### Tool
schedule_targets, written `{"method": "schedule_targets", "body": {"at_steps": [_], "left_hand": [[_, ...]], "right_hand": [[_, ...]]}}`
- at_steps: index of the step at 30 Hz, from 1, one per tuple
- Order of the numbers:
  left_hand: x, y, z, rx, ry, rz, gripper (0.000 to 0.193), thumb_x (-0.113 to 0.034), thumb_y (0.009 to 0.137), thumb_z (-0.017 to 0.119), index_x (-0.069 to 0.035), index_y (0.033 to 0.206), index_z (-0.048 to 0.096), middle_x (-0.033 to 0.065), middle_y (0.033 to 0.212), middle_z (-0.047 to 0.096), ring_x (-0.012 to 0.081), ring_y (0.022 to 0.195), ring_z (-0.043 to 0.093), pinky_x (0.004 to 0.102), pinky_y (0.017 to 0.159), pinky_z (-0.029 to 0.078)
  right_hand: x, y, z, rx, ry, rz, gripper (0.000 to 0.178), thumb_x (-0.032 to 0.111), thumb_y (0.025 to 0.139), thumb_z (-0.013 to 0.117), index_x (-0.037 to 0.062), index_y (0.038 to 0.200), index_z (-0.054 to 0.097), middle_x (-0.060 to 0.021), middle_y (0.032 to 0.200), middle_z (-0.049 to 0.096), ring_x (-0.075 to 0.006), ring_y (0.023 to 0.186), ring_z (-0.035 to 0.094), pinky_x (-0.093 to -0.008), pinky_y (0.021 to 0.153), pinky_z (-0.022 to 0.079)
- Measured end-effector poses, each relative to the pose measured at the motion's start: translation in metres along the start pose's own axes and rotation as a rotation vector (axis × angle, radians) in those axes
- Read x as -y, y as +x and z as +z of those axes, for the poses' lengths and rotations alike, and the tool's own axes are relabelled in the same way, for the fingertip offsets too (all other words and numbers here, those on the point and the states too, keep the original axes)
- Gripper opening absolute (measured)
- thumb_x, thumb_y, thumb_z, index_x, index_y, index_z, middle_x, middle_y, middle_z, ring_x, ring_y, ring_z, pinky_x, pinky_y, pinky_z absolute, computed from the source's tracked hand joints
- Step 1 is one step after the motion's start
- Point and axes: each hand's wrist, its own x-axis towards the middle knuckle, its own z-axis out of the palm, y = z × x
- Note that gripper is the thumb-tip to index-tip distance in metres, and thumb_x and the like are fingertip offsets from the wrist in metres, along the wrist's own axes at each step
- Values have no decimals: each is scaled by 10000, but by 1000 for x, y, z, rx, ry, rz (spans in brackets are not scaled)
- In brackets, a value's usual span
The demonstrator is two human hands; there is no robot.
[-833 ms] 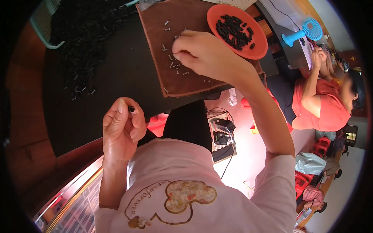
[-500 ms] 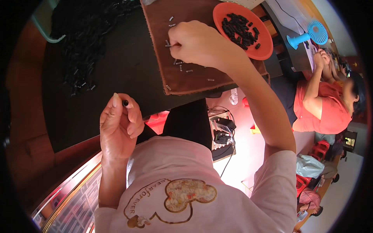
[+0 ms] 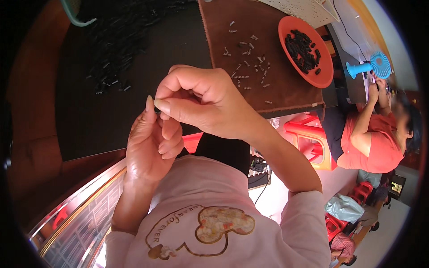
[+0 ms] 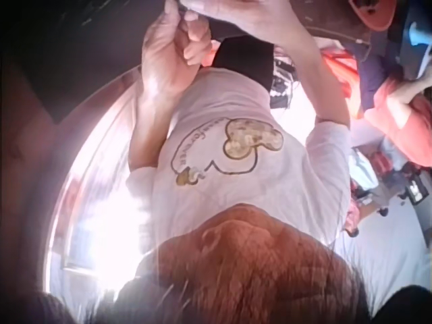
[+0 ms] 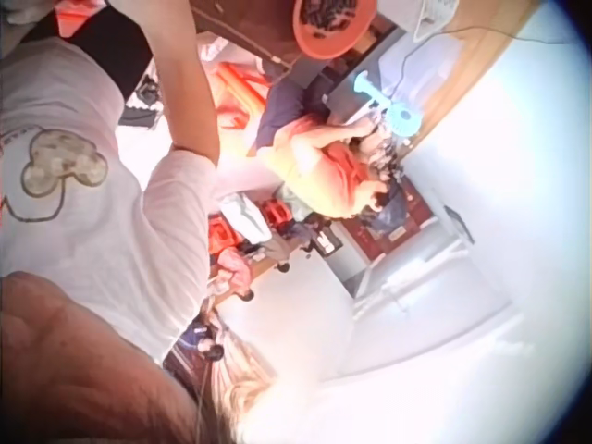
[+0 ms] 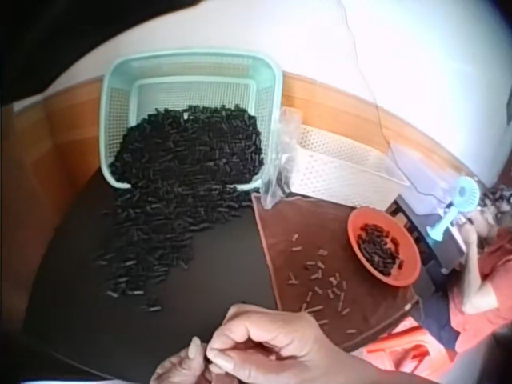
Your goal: The person assembles small black plastic components by inserting small silver pins into them one at a time.
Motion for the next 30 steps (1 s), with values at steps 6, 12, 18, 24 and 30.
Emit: {"method": "schedule_targets", "body": {"at_steps": [6, 12, 18, 24, 30], "left_hand": [[-7, -6, -1, 6, -50, -19, 369, -394, 1047, 405, -89, 888, 537, 21, 682, 526, 79, 466, 359, 220, 413, 266], [-14, -14, -6, -7, -57, -3, 344, -369, 1043, 429, -82, 910, 564, 30, 673, 531, 77, 477, 378, 218, 414, 274], [-23, -30, -17, -53, 11, 64, 372, -370, 1054, 384, -64, 892, 522, 36, 676, 489, 78, 456, 320, 210, 395, 283], [-38, -46, -27, -112, 55, 147, 365, -369, 1046, 412, -69, 871, 526, 35, 670, 487, 77, 462, 330, 211, 397, 268], [-47, -47, -32, -126, 61, 219, 326, -339, 1040, 456, -73, 892, 570, 36, 678, 544, 73, 481, 373, 221, 426, 267]], "right_hand": [[-3, 4, 12, -34, -75, -75, 7, -9, 899, 641, -14, 902, 639, -21, 839, 598, -56, 710, 573, -217, 605, 453], [-1, 11, 15, 67, -318, -228, 46, -19, 883, 649, -16, 929, 650, -46, 830, 581, -71, 674, 544, -212, 579, 426], [-13, 44, 11, 107, -673, -296, 111, -40, 847, 622, 29, 932, 636, -50, 815, 575, -154, 627, 566, -297, 539, 449], [-32, 80, 32, 226, -1059, -388, 188, 32, 805, 707, 37, 966, 609, -91, 855, 578, -272, 655, 585, -364, 549, 472], [-37, 88, 31, 269, -1202, -419, 178, 63, 801, 718, 44, 922, 590, -68, 827, 559, -290, 664, 589, -377, 539, 467]]}}
